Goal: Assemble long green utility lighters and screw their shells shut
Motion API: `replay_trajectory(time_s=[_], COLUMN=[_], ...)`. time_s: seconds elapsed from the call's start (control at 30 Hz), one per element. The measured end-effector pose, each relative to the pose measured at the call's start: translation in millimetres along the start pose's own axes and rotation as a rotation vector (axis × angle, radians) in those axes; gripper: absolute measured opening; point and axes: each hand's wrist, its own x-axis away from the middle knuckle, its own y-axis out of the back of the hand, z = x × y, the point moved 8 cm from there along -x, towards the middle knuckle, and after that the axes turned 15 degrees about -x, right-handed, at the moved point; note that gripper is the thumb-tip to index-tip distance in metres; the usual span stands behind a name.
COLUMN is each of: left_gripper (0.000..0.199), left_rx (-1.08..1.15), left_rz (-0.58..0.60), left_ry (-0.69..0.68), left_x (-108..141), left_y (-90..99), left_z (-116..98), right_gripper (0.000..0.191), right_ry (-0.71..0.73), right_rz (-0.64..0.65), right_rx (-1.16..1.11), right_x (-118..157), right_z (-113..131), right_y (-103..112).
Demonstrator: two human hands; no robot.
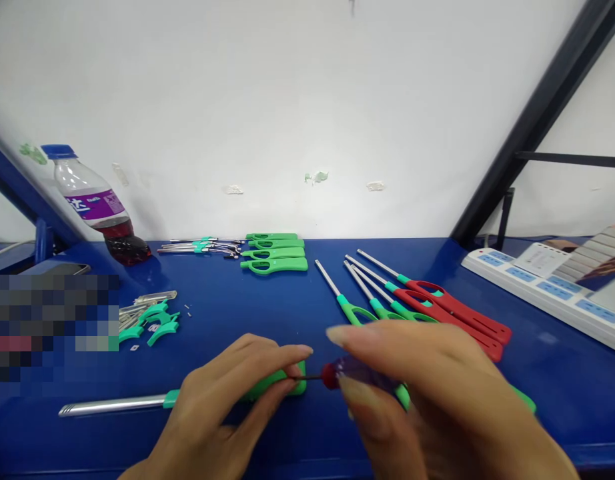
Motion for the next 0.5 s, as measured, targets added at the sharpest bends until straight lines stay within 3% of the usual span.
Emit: replay_trajectory(time_s=[0.07, 0.2, 0.5], left_gripper=[0.038, 0.030, 0.032], left_rx=[-0.026, -0.057, -0.053], left_rz=[0.045, 0.101, 0.182], left_ry=[0.024, 0.051, 0.167], left_x=[-0.9, -1.3, 5.2], left_y=[-8.5, -19.7, -32.1], left_z=[0.6, 5.8, 19.1], right_gripper=[0.015, 0.018, 0.019], right_ry=[0.009, 0.037, -0.035], right_rz=[0.131, 0.179, 0.277], right_rx=[-0.069, -0.055, -0.155], right_x=[-8.1, -13.0, -7.1], right_z=[23.1, 48.4, 30.5], right_y=[-31.4, -63.9, -74.8])
